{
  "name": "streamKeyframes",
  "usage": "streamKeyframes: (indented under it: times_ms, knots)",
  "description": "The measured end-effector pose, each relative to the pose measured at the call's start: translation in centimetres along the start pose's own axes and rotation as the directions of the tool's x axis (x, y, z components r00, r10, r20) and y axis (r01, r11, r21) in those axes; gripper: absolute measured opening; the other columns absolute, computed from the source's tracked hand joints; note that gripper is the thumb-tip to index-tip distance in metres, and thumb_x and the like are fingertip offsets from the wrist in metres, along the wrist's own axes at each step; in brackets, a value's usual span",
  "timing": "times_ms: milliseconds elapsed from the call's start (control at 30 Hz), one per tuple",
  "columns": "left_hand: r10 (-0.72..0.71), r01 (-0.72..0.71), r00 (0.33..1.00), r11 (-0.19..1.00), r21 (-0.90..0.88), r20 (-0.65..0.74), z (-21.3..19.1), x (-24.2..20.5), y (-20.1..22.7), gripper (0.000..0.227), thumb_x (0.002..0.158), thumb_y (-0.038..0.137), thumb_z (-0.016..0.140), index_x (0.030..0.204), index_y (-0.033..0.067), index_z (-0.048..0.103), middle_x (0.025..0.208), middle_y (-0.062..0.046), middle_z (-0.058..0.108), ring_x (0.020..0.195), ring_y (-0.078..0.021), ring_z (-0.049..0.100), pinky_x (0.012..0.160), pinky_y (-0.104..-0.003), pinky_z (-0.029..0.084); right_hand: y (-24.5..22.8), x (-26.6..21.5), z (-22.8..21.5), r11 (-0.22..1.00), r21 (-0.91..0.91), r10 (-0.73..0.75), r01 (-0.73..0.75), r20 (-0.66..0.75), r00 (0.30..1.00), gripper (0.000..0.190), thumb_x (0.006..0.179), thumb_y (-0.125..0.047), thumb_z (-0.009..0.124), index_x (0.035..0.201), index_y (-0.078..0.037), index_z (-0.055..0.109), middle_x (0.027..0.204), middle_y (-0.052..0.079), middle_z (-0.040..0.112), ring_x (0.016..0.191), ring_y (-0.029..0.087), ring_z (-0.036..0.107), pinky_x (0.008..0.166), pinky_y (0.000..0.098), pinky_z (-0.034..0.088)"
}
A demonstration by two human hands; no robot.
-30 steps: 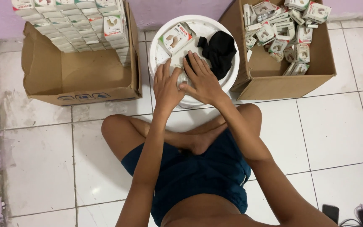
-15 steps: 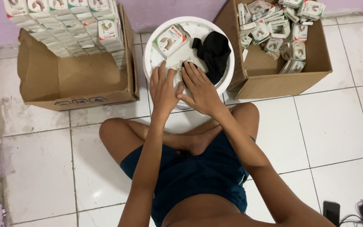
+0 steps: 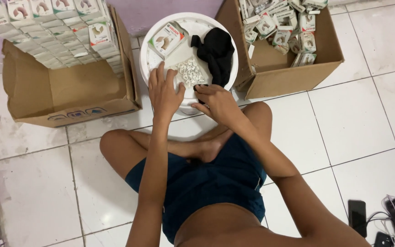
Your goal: Cleaning small product boxes with a cloth and stacking them neatly into a larger cardboard box.
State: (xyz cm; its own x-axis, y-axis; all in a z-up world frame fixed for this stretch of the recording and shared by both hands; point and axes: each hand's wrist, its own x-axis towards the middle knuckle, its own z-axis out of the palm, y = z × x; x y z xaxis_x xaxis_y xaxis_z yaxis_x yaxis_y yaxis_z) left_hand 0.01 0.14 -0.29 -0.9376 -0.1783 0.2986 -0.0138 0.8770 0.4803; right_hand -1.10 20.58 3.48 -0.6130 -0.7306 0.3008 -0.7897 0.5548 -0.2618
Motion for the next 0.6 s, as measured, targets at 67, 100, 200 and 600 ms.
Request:
streamKeyframes:
  times_ms: [67, 100, 200, 600]
  knots:
    - [0.001, -0.001, 1.000, 1.000, -0.008, -0.008, 0.1, 0.0, -0.1, 0.034, 0.092, 0.026, 0.070, 0.122, 0.0139, 0.061, 0.151, -0.017, 0.046, 0.138, -0.0347, 0.039, 0.118, -0.052, 0.028, 0.8, 0.2, 0.4, 0.999, 0.027, -0.022, 0.022, -0.009, 1.000, 0.041, 0.101, -0.044, 0.065, 0.116, -0.008, 0.077, 0.122, 0.013, 0.075, 0.119, 0.026, 0.070, 0.105, 0.0388, 0.049]
    - [0.002, -0.003, 1.000, 1.000, -0.013, -0.012, 0.2, 0.0, -0.2, 0.033, 0.092, 0.026, 0.070, 0.122, 0.0141, 0.061, 0.151, -0.016, 0.046, 0.138, -0.0348, 0.039, 0.118, -0.053, 0.028, 1.1, 0.2, 0.6, 0.997, 0.057, -0.040, 0.041, -0.018, 0.999, 0.039, 0.099, -0.044, 0.068, 0.113, -0.009, 0.078, 0.118, 0.013, 0.076, 0.116, 0.027, 0.071, 0.103, 0.0397, 0.050]
    - [0.011, -0.011, 1.000, 0.999, -0.045, 0.003, -0.3, -0.2, 0.0, 0.030, 0.095, 0.023, 0.066, 0.123, 0.0130, 0.061, 0.152, -0.019, 0.045, 0.139, -0.0351, 0.038, 0.119, -0.053, 0.026, 0.5, 1.4, -3.6, 0.931, 0.365, -0.063, 0.027, 0.089, 0.994, 0.024, 0.091, -0.014, 0.076, 0.111, -0.001, 0.078, 0.110, 0.024, 0.075, 0.106, 0.043, 0.071, 0.093, 0.0491, 0.054]
    - [0.158, -0.155, 0.983, 0.987, 0.039, -0.092, 1.1, 0.0, -1.5, 0.029, 0.089, 0.023, 0.069, 0.114, 0.0115, 0.062, 0.148, -0.021, 0.047, 0.132, -0.0406, 0.040, 0.111, -0.052, 0.033, 1.3, 7.2, 1.7, 0.829, 0.530, 0.130, 0.179, -0.493, 0.860, 0.036, 0.114, -0.015, 0.052, 0.149, -0.005, 0.052, 0.155, 0.012, 0.049, 0.151, 0.030, 0.041, 0.131, 0.0431, 0.030]
